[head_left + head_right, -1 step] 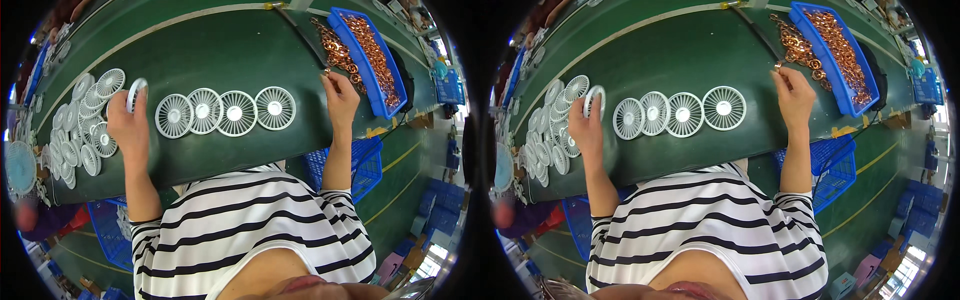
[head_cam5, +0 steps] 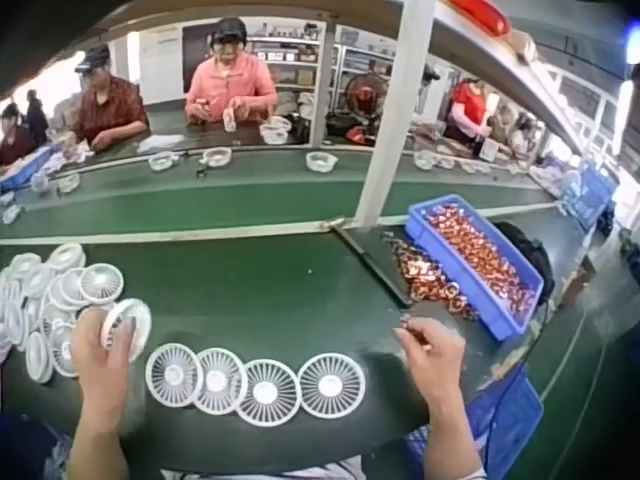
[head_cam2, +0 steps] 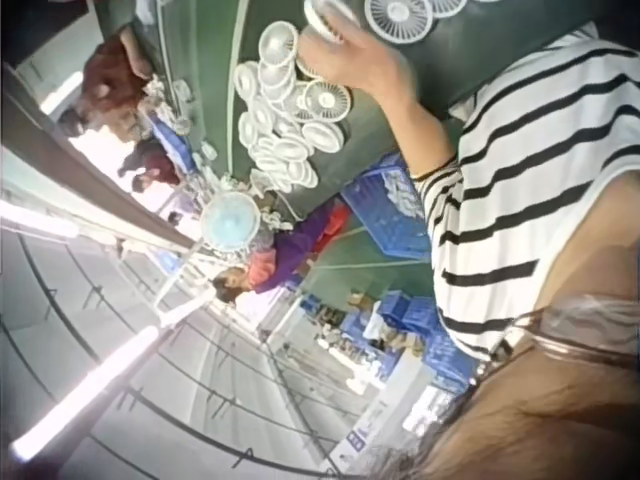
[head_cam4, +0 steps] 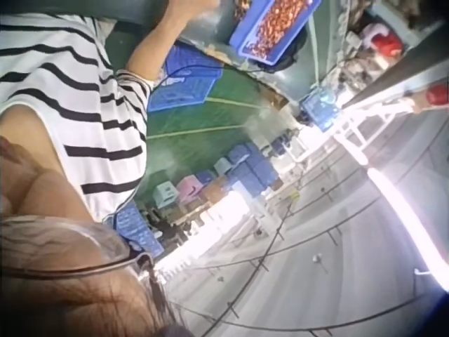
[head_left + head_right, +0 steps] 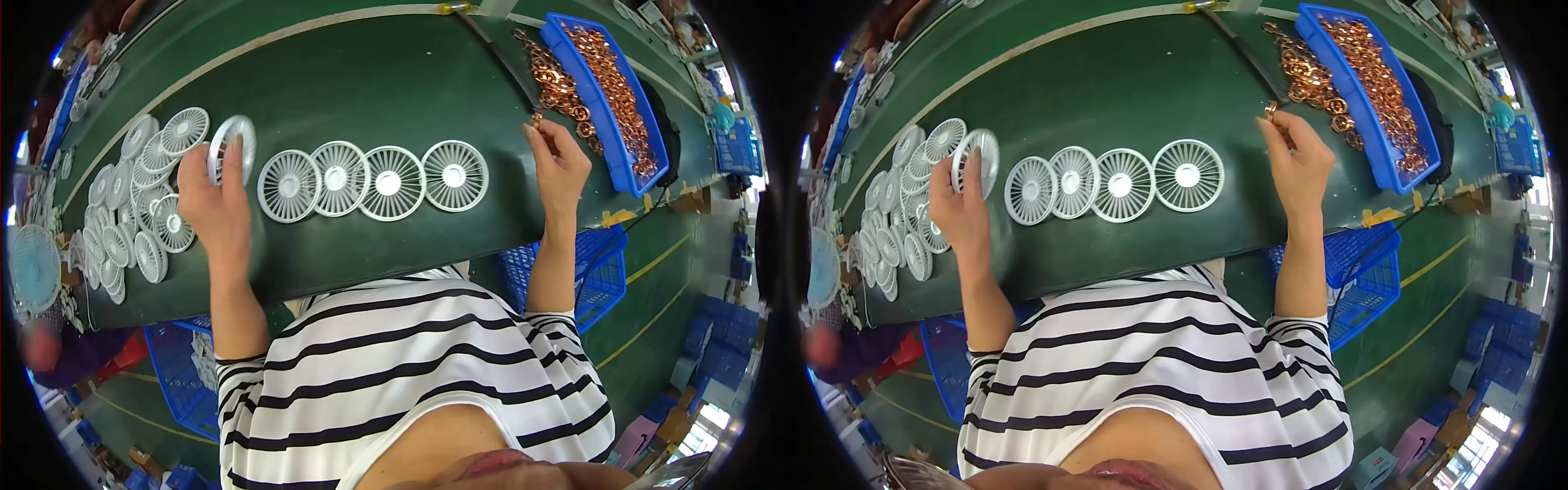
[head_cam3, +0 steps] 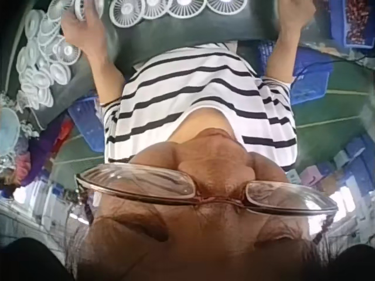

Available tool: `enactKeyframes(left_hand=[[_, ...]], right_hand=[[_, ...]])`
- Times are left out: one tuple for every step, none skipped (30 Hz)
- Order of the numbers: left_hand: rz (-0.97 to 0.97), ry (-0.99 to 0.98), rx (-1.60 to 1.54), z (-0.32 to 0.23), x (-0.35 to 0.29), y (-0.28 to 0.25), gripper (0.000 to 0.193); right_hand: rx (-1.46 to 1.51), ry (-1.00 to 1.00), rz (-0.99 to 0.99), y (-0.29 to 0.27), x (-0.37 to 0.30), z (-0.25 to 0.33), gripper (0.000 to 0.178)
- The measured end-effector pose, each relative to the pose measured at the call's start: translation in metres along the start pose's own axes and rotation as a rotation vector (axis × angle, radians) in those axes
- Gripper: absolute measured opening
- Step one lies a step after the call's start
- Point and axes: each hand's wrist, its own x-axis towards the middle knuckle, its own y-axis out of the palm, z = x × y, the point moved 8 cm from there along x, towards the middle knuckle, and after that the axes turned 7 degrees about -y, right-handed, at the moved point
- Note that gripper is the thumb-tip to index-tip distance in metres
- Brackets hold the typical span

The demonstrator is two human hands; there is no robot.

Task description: Assembling small electronic components by placing a central hub into a fan-shaped plastic cover and securing it with a mallet on an assembly line.

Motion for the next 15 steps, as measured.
enactKeyframes(left_hand=[[-0.062,0.019,-0.100,-0.008,-0.004,-0.007,0.020],[-0.065,-0.038,-0.239,-0.014,-0.010,-0.008,0.018],[-0.068,-0.015,-0.337,-0.026,-0.019,-0.005,0.015],[-0.048,0.009,-0.395,-0.039,-0.023,-0.003,0.015],[0.041,-0.021,-0.465,-0.044,-0.028,0.007,0.014],[0.188,-0.228,-0.671,-0.039,-0.036,0.025,0.017],[0.251,-0.237,-0.666,-0.046,-0.040,0.033,0.021],[0.315,-0.246,-0.662,-0.050,-0.042,0.041,0.025],[0.388,-0.272,-0.756,-0.051,-0.048,0.053,0.032],[0.432,-0.305,-0.787,-0.055,-0.053,0.057,0.030],[0.475,-0.337,-0.819,-0.058,-0.057,0.062,0.028],[0.516,-0.383,-0.921,-0.060,-0.062,0.067,0.028],[0.539,-0.399,-0.964,-0.064,-0.065,0.069,0.029],[0.561,-0.414,-1.007,-0.068,-0.068,0.069,0.030],[0.594,-0.420,-1.003,-0.069,-0.070,0.070,0.031]], right_hand=[[0.022,0.002,0.011,0.004,-0.003,0.011,0.015],[0.081,-0.004,0.036,0.008,-0.006,0.023,0.014],[0.135,-0.013,0.061,0.013,-0.010,0.035,0.014],[0.193,-0.032,0.083,0.019,-0.013,0.046,0.013],[0.244,-0.062,0.099,0.025,-0.017,0.061,0.013],[0.297,-0.095,0.114,0.032,-0.020,0.075,0.013],[0.292,-0.192,0.133,0.036,-0.022,0.091,0.013],[0.301,-0.279,0.159,0.040,-0.024,0.111,0.014],[0.308,-0.368,0.186,0.045,-0.027,0.128,0.015],[0.324,-0.403,0.176,0.050,-0.031,0.137,0.018],[0.294,-0.495,0.155,0.051,-0.033,0.149,0.019],[0.260,-0.587,0.134,0.052,-0.034,0.160,0.019],[0.268,-0.623,0.122,0.056,-0.035,0.164,0.018],[0.259,-0.636,0.129,0.059,-0.036,0.169,0.017],[0.250,-0.651,0.134,0.062,-0.037,0.174,0.016]])
